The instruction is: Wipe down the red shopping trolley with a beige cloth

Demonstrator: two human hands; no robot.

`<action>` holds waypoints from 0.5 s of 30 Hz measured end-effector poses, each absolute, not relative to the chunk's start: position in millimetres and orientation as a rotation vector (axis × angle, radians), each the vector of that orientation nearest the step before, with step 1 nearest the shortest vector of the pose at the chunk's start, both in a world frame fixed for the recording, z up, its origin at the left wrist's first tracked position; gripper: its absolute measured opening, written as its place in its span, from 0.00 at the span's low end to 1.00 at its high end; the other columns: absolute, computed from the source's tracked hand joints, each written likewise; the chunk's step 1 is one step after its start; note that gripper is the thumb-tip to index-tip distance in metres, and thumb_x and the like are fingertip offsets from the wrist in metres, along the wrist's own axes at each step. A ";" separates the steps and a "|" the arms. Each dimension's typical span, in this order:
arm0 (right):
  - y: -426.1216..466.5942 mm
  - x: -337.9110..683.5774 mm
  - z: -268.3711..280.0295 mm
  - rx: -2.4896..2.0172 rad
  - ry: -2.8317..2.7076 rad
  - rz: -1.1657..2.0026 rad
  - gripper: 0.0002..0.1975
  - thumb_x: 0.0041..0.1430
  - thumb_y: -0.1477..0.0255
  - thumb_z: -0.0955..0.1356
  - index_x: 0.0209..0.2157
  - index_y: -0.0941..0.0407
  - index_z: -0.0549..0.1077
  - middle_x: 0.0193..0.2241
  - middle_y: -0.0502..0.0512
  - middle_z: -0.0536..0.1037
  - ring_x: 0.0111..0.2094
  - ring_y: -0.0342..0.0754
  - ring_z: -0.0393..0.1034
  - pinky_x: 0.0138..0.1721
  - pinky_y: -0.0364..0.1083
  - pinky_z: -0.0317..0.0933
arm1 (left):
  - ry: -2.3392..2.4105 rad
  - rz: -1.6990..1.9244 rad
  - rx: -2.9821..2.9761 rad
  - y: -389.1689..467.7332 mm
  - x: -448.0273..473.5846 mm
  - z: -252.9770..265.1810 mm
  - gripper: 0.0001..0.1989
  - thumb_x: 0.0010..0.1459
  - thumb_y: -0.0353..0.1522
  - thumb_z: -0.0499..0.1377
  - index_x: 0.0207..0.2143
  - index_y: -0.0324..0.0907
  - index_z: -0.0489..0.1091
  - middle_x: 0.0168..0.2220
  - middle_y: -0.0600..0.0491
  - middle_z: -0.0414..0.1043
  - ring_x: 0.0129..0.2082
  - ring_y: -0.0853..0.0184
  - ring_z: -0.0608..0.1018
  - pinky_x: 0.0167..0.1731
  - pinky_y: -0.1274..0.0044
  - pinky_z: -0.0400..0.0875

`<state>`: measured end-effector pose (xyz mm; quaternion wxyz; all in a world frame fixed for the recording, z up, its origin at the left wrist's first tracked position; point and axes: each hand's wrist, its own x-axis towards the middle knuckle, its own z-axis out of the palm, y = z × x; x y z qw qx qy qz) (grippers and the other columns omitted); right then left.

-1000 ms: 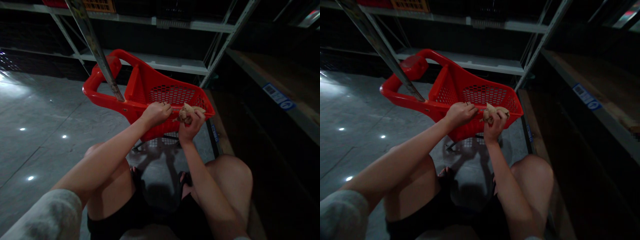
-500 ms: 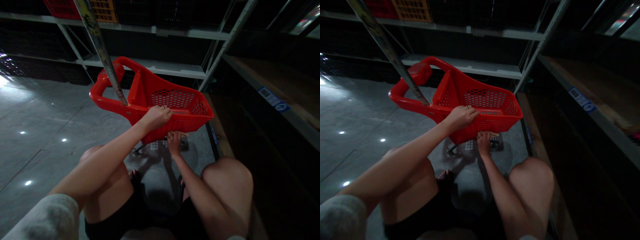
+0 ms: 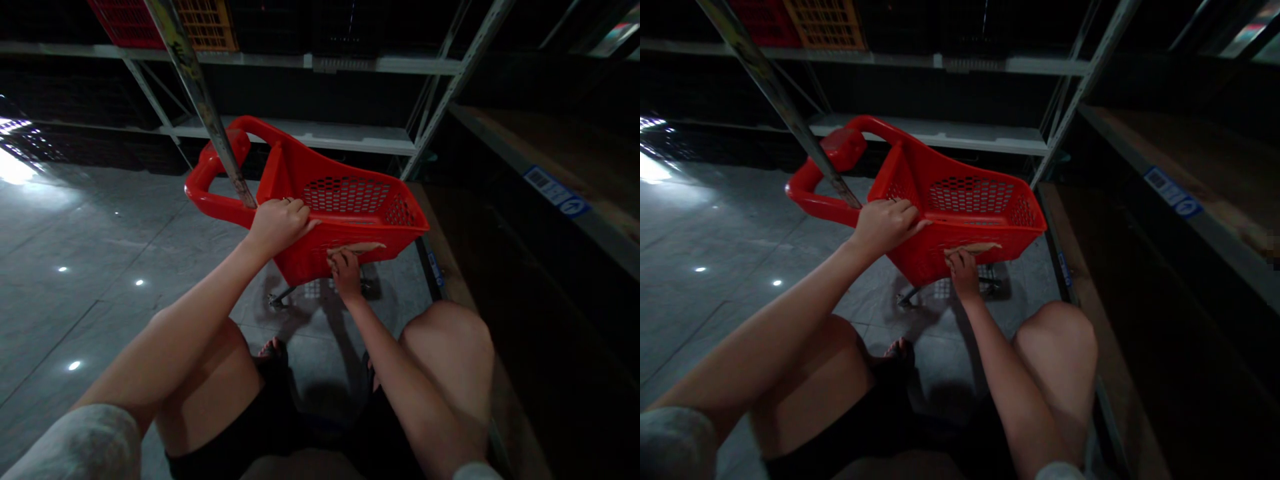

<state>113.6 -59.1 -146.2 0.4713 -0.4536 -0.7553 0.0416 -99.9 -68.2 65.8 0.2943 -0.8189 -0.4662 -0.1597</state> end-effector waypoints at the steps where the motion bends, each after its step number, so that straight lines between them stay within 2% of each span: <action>1: -67.5 111.5 -162.0 -1.087 -1.901 0.128 0.10 0.62 0.78 0.64 0.38 0.52 0.75 0.40 0.55 0.73 0.43 0.49 0.69 0.46 0.49 0.68 | -1.223 -0.438 -2.192 -68.2 -100.2 65.4 0.26 0.72 0.46 0.51 0.32 0.39 0.77 0.28 0.45 0.75 0.28 0.61 0.77 0.26 0.71 0.63; 4: -88.3 107.6 -193.2 -1.030 -1.945 0.179 0.09 0.62 0.77 0.64 0.34 0.51 0.75 0.33 0.50 0.73 0.36 0.46 0.69 0.36 0.43 0.67 | -1.198 -0.449 -2.200 -68.5 -101.7 65.1 0.26 0.72 0.47 0.51 0.32 0.39 0.77 0.28 0.45 0.75 0.29 0.61 0.76 0.27 0.71 0.63; 8: -88.4 99.5 -193.7 -1.113 -1.844 0.205 0.08 0.64 0.75 0.64 0.36 0.52 0.74 0.36 0.52 0.72 0.36 0.46 0.70 0.38 0.45 0.68 | -1.157 -0.431 -2.177 -67.5 -103.5 63.2 0.26 0.73 0.47 0.50 0.31 0.39 0.76 0.28 0.46 0.75 0.29 0.62 0.76 0.27 0.71 0.63; 11: -73.9 96.3 -156.8 -1.134 -1.713 0.163 0.08 0.63 0.75 0.65 0.40 0.53 0.75 0.42 0.56 0.72 0.42 0.48 0.71 0.45 0.48 0.70 | -1.154 -0.459 -2.205 -65.6 -104.0 61.9 0.25 0.73 0.45 0.50 0.31 0.39 0.76 0.29 0.46 0.76 0.29 0.62 0.77 0.27 0.71 0.62; 15: -55.4 105.5 -70.2 -0.978 -1.448 -0.089 0.08 0.61 0.71 0.72 0.43 0.51 0.75 0.45 0.56 0.70 0.49 0.51 0.70 0.53 0.55 0.69 | -1.122 -0.443 -2.215 -64.5 -103.3 62.9 0.22 0.74 0.40 0.52 0.32 0.39 0.77 0.29 0.47 0.76 0.29 0.62 0.77 0.26 0.70 0.59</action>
